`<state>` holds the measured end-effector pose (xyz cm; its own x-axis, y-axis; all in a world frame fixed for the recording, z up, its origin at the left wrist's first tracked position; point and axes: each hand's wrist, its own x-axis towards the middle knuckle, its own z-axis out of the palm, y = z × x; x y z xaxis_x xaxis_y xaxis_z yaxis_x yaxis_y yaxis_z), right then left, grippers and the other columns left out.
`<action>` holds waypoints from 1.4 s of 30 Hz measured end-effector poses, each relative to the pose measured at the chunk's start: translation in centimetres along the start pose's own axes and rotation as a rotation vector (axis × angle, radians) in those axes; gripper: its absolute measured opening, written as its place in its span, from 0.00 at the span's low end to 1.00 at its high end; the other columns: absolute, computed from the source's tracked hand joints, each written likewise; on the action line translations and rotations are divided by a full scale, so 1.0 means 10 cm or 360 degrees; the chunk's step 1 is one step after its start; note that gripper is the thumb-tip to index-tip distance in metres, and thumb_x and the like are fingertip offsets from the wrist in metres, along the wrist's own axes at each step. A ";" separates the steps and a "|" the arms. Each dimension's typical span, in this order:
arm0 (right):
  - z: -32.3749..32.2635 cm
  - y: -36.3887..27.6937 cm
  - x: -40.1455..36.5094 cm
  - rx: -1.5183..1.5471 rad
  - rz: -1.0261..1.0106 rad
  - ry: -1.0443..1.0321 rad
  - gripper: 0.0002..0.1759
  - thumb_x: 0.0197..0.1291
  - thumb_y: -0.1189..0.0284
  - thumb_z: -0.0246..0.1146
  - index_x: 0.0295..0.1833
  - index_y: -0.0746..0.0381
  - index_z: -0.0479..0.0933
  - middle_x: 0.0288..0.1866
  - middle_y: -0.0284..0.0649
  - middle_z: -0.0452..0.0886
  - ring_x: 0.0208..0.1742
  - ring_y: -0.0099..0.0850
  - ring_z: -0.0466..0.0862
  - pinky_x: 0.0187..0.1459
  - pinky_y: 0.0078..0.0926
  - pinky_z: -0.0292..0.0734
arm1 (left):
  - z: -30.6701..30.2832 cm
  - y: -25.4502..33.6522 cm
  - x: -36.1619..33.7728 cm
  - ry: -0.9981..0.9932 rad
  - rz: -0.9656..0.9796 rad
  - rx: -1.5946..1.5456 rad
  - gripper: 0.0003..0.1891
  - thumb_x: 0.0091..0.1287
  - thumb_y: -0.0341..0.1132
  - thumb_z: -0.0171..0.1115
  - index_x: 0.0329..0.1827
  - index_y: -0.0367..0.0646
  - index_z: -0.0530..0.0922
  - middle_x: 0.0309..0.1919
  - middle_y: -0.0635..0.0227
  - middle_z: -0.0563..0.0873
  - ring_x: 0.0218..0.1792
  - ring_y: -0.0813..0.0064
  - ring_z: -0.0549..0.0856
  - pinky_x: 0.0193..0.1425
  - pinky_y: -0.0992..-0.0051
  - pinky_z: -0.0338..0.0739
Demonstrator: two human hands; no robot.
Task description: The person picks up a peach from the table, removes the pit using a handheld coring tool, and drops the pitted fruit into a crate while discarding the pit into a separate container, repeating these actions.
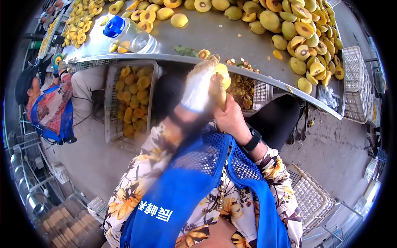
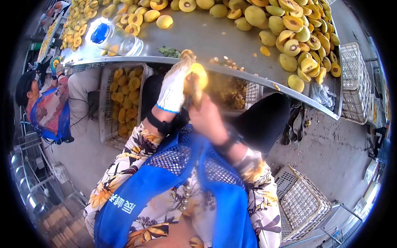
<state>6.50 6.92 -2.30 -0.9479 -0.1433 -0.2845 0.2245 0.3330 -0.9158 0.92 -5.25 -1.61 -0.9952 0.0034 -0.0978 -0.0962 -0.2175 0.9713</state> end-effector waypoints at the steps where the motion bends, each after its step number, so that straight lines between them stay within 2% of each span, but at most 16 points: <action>1: 0.01 0.01 -0.01 0.0038 0.0035 -0.0020 0.11 0.55 0.74 0.56 0.43 0.69 0.69 0.26 0.42 0.77 0.23 0.28 0.78 0.27 0.25 0.73 | -0.11 -0.12 0.06 -0.0074 -0.0009 0.0239 0.18 0.68 0.34 0.54 0.58 0.34 0.72 0.51 0.63 0.81 0.50 0.73 0.79 0.54 0.76 0.73; 6: 0.03 0.11 0.01 0.0106 0.0136 -0.0118 0.19 0.53 0.71 0.57 0.48 0.71 0.68 0.34 0.61 0.78 0.38 0.54 0.80 0.42 0.42 0.75 | 0.00 -0.07 0.07 0.0000 0.0088 0.0194 0.14 0.64 0.30 0.56 0.53 0.38 0.75 0.43 0.61 0.82 0.43 0.70 0.81 0.46 0.75 0.76; 9: 0.00 0.13 0.00 0.0144 0.0110 -0.0142 0.17 0.53 0.72 0.56 0.47 0.70 0.69 0.33 0.57 0.78 0.35 0.49 0.81 0.39 0.39 0.75 | 0.04 -0.03 0.11 0.0030 0.0170 0.0186 0.11 0.64 0.33 0.60 0.45 0.36 0.78 0.34 0.69 0.82 0.33 0.81 0.80 0.34 0.80 0.76; 12: -0.04 0.01 -0.05 0.0246 0.0279 -0.0219 0.14 0.53 0.73 0.56 0.46 0.68 0.70 0.29 0.49 0.78 0.26 0.38 0.80 0.30 0.33 0.75 | -0.09 -0.15 0.18 -0.0240 0.0517 0.0649 0.12 0.61 0.32 0.60 0.47 0.38 0.78 0.35 0.65 0.82 0.34 0.74 0.80 0.37 0.76 0.75; 16: -0.14 -0.25 -0.05 0.0701 0.0474 -0.0448 0.08 0.57 0.78 0.51 0.43 0.62 0.65 0.20 0.31 0.68 0.12 0.17 0.67 0.14 0.16 0.64 | 0.04 0.09 0.06 -0.0059 -0.0111 0.0514 0.21 0.56 0.28 0.59 0.55 0.41 0.75 0.45 0.57 0.82 0.44 0.58 0.81 0.48 0.68 0.77; 19: -0.17 -0.23 -0.03 0.0856 0.0500 -0.0553 0.09 0.58 0.80 0.51 0.44 0.62 0.66 0.19 0.29 0.66 0.12 0.16 0.64 0.14 0.15 0.61 | 0.03 0.01 0.07 -0.0006 0.0383 0.0781 0.18 0.58 0.29 0.59 0.53 0.39 0.76 0.45 0.59 0.82 0.41 0.64 0.82 0.44 0.71 0.77; 21: -0.19 -0.17 -0.05 0.1160 0.0523 -0.0682 0.09 0.59 0.80 0.52 0.45 0.62 0.65 0.18 0.28 0.64 0.12 0.16 0.61 0.13 0.14 0.57 | -0.07 -0.12 0.14 -0.0069 0.1229 0.1412 0.16 0.60 0.30 0.59 0.52 0.39 0.77 0.44 0.62 0.82 0.39 0.70 0.82 0.41 0.75 0.77; 24: -0.23 -0.12 -0.04 0.1454 0.0613 -0.0840 0.09 0.60 0.80 0.52 0.47 0.62 0.65 0.18 0.27 0.60 0.12 0.15 0.58 0.13 0.14 0.54 | 0.09 -0.06 0.04 0.0127 -0.0094 0.0059 0.14 0.62 0.34 0.61 0.49 0.39 0.78 0.43 0.68 0.83 0.39 0.78 0.81 0.40 0.79 0.77; 26: -0.24 -0.09 -0.02 0.1547 0.0672 -0.0930 0.09 0.61 0.79 0.52 0.48 0.62 0.65 0.18 0.27 0.59 0.12 0.15 0.57 0.13 0.14 0.52 | 0.12 0.27 0.05 0.0067 -0.0452 0.0152 0.14 0.62 0.35 0.62 0.48 0.39 0.79 0.43 0.70 0.83 0.39 0.81 0.81 0.41 0.80 0.76; 33: -0.15 0.19 0.12 0.1723 0.0449 -0.1224 0.10 0.61 0.77 0.53 0.48 0.61 0.66 0.17 0.28 0.59 0.11 0.17 0.57 0.14 0.15 0.54 | -0.22 -0.23 0.13 0.0375 0.0501 0.0565 0.16 0.64 0.45 0.59 0.47 0.42 0.76 0.37 0.67 0.83 0.36 0.73 0.83 0.34 0.76 0.77; 35: -0.17 0.26 0.10 0.1776 0.0194 -0.1373 0.10 0.60 0.78 0.54 0.48 0.61 0.66 0.17 0.28 0.61 0.11 0.17 0.57 0.14 0.15 0.54 | -0.28 0.03 0.02 0.0584 -0.0654 -0.0902 0.16 0.68 0.48 0.53 0.41 0.43 0.75 0.29 0.65 0.81 0.29 0.70 0.83 0.24 0.79 0.75; 36: -0.21 0.26 0.08 0.1696 0.0278 -0.1288 0.12 0.58 0.79 0.54 0.49 0.61 0.66 0.17 0.28 0.62 0.11 0.17 0.58 0.14 0.16 0.56 | -0.46 0.19 -0.03 0.0589 -0.0688 -0.0863 0.20 0.66 0.55 0.53 0.38 0.45 0.74 0.28 0.65 0.81 0.25 0.70 0.83 0.20 0.79 0.73; 38: -0.26 0.27 0.07 0.0875 0.0065 -0.1109 0.09 0.58 0.74 0.57 0.44 0.63 0.72 0.19 0.31 0.69 0.14 0.21 0.67 0.18 0.18 0.63 | -1.03 0.14 -0.10 0.0777 -0.0232 -0.0260 0.22 0.66 0.57 0.51 0.34 0.45 0.77 0.28 0.66 0.82 0.25 0.72 0.83 0.18 0.80 0.70; 40: -0.18 0.55 0.10 -0.0399 -0.0235 -0.0613 0.12 0.55 0.69 0.62 0.38 0.67 0.75 0.24 0.39 0.78 0.25 0.26 0.77 0.29 0.24 0.72 | -1.29 0.59 -0.10 0.0820 -0.0354 0.2028 0.21 0.61 0.52 0.59 0.33 0.40 0.81 0.35 0.57 0.85 0.32 0.60 0.84 0.36 0.67 0.78; 41: -0.19 0.54 0.10 -0.0628 -0.0145 -0.0532 0.14 0.54 0.68 0.64 0.39 0.68 0.74 0.24 0.42 0.78 0.28 0.27 0.77 0.34 0.29 0.73 | -1.66 0.33 -0.10 0.1026 0.0290 0.2341 0.20 0.58 0.50 0.60 0.38 0.40 0.81 0.39 0.53 0.83 0.40 0.54 0.82 0.47 0.64 0.75; 42: -0.16 0.60 0.13 -0.0497 -0.0066 -0.0478 0.14 0.54 0.68 0.63 0.39 0.67 0.74 0.24 0.44 0.77 0.28 0.28 0.78 0.34 0.29 0.73 | -1.60 0.48 -0.02 0.0928 0.0304 0.2343 0.20 0.58 0.50 0.60 0.40 0.40 0.81 0.40 0.53 0.83 0.42 0.54 0.81 0.48 0.63 0.75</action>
<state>6.27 10.22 -7.72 -0.8365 -0.4121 -0.3612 0.0645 0.5805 -0.8117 0.90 -21.92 -0.41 -0.8845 -0.3447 0.3145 -0.2530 0.9206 0.2973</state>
